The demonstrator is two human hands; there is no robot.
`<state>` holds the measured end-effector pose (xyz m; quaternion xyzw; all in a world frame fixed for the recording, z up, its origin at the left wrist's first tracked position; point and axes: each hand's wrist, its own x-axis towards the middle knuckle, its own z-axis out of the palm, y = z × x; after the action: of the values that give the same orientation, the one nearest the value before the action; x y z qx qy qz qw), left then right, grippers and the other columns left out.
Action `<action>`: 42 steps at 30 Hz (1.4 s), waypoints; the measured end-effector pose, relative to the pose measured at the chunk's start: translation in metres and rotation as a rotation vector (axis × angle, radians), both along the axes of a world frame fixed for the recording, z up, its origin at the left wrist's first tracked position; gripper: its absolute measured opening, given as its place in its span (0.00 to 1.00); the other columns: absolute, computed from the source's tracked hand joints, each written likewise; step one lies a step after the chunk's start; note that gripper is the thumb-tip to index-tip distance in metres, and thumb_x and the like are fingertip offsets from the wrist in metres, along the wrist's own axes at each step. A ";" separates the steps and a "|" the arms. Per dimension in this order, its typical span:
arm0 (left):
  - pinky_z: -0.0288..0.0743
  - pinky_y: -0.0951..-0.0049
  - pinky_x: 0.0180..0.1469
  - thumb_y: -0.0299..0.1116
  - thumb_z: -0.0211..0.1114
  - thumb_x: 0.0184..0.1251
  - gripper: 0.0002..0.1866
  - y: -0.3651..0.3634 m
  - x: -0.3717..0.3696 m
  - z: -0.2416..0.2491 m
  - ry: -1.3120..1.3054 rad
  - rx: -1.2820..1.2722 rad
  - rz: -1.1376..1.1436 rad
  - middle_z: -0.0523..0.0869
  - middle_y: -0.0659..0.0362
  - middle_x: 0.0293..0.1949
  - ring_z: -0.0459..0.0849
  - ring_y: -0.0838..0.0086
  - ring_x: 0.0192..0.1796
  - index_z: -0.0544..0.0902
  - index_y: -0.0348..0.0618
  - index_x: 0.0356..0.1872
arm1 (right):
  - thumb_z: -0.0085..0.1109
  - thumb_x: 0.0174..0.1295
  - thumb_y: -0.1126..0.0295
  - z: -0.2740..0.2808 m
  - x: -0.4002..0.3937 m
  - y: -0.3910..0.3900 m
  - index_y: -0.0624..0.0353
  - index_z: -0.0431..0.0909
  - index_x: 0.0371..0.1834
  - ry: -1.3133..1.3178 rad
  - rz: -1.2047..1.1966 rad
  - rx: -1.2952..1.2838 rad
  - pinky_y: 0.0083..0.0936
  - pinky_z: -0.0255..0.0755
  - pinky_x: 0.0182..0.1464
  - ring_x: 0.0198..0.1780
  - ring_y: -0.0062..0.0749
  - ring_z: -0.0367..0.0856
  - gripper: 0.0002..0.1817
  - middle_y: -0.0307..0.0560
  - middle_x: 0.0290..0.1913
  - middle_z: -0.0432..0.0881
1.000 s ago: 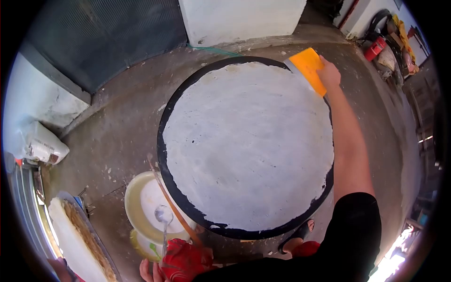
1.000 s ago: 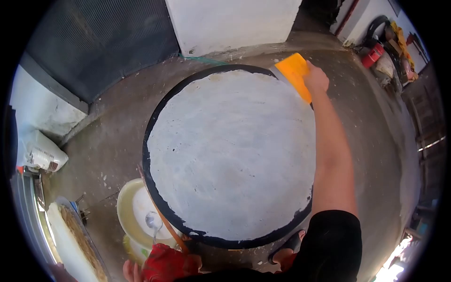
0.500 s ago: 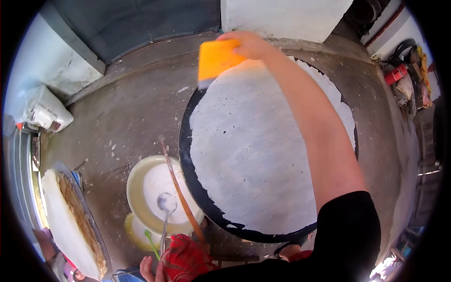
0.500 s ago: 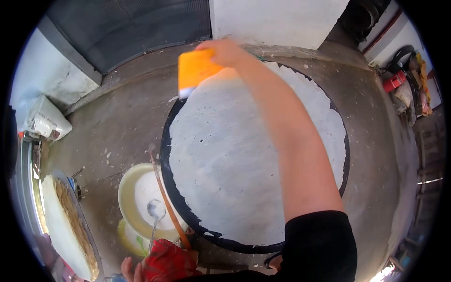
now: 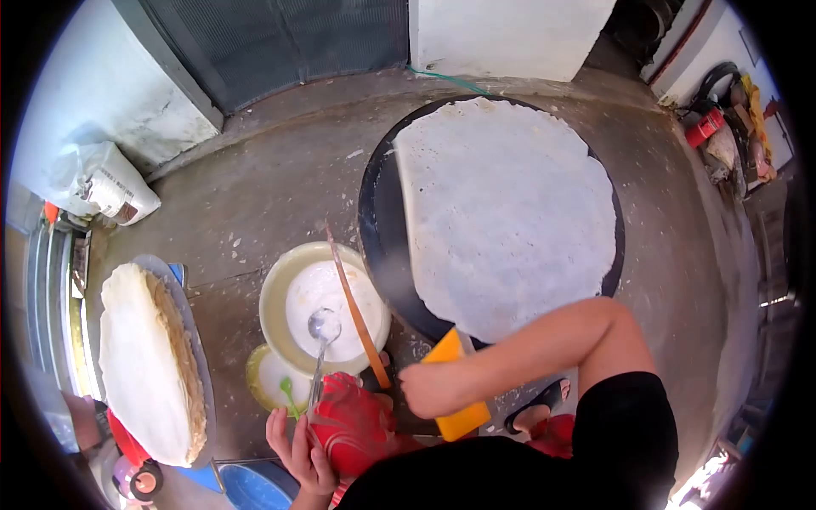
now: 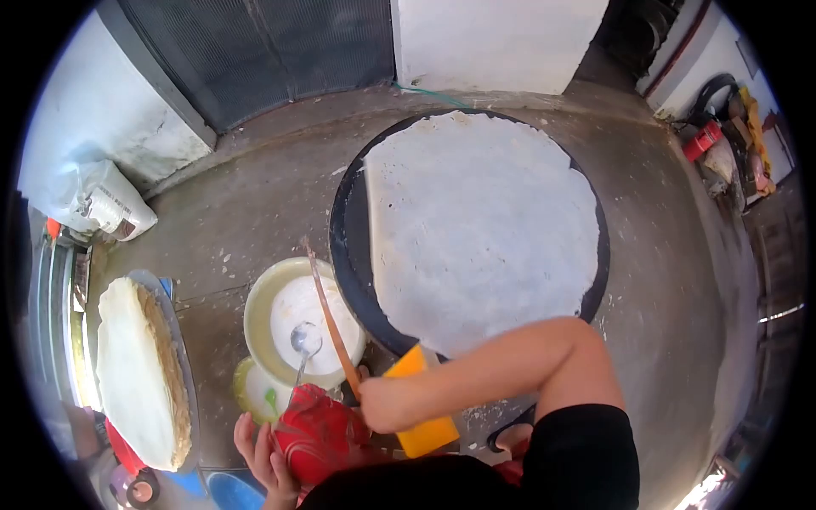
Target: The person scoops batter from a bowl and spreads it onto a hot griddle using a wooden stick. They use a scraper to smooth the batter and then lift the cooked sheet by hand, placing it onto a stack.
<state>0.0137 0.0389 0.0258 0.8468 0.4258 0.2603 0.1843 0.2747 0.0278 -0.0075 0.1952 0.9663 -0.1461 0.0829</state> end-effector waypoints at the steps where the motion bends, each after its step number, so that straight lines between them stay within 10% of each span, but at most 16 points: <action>1: 0.54 0.57 0.60 0.41 0.42 0.63 0.24 -0.002 -0.002 0.000 -0.012 0.021 0.017 0.65 0.41 0.56 0.62 0.49 0.59 0.73 0.26 0.44 | 0.55 0.42 0.69 0.008 0.001 -0.018 0.52 0.80 0.17 0.003 -0.065 -0.007 0.24 0.63 0.37 0.32 0.30 0.75 0.04 0.37 0.23 0.78; 9: 0.56 0.59 0.58 0.32 0.44 0.62 0.18 -0.005 -0.016 -0.014 -0.188 0.046 0.034 0.64 0.43 0.58 0.61 0.52 0.59 0.73 0.29 0.46 | 0.57 0.48 0.63 0.058 0.067 -0.126 0.54 0.75 0.34 0.230 -1.369 0.049 0.34 0.71 0.29 0.29 0.44 0.77 0.11 0.46 0.26 0.77; 13: 0.56 0.62 0.58 0.33 0.44 0.64 0.18 -0.007 -0.017 -0.017 -0.176 0.052 0.037 0.64 0.46 0.58 0.60 0.55 0.60 0.73 0.30 0.47 | 0.62 0.48 0.60 -0.026 0.175 -0.193 0.63 0.73 0.38 0.989 -2.131 0.518 0.29 0.73 0.38 0.35 0.39 0.81 0.19 0.53 0.33 0.81; 18: 0.55 0.63 0.58 0.35 0.43 0.65 0.19 -0.007 -0.017 -0.020 -0.189 0.050 0.008 0.63 0.46 0.58 0.60 0.57 0.60 0.72 0.29 0.47 | 0.65 0.42 0.67 -0.049 0.242 -0.259 0.63 0.74 0.37 0.570 -2.755 0.603 0.31 0.73 0.40 0.37 0.41 0.81 0.19 0.52 0.34 0.81; 30: 0.53 0.63 0.61 0.35 0.42 0.66 0.19 -0.006 -0.012 -0.029 -0.194 0.080 -0.006 0.64 0.46 0.58 0.62 0.56 0.60 0.73 0.32 0.47 | 0.63 0.44 0.66 -0.070 -0.033 -0.222 0.61 0.72 0.41 1.136 -2.269 0.432 0.34 0.71 0.40 0.37 0.47 0.79 0.20 0.54 0.34 0.79; 33: 0.58 0.64 0.57 0.32 0.44 0.64 0.17 -0.006 -0.012 -0.028 -0.179 0.131 -0.028 0.65 0.47 0.57 0.63 0.57 0.58 0.74 0.31 0.46 | 0.61 0.45 0.66 -0.031 -0.053 -0.223 0.57 0.72 0.42 0.970 -2.139 0.040 0.35 0.71 0.39 0.36 0.47 0.78 0.18 0.52 0.31 0.79; 36: 0.58 0.64 0.57 0.31 0.44 0.63 0.16 -0.004 -0.012 -0.028 -0.191 0.122 -0.043 0.65 0.47 0.57 0.63 0.57 0.57 0.73 0.32 0.47 | 0.60 0.41 0.71 -0.009 -0.031 -0.213 0.54 0.76 0.39 0.500 -1.861 0.562 0.32 0.70 0.35 0.31 0.43 0.75 0.16 0.41 0.33 0.79; 42: 0.58 0.64 0.57 0.28 0.49 0.61 0.16 -0.003 -0.009 -0.029 -0.234 0.115 -0.052 0.65 0.47 0.57 0.64 0.57 0.57 0.72 0.33 0.49 | 0.57 0.40 0.71 -0.013 -0.007 -0.185 0.51 0.77 0.37 0.254 -1.467 0.819 0.28 0.67 0.33 0.31 0.32 0.72 0.16 0.35 0.34 0.77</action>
<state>0.0046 0.0358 -0.0030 0.8305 0.3635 0.3765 0.1908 0.2681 -0.1573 -0.0207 0.7691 0.5735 0.1775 -0.2192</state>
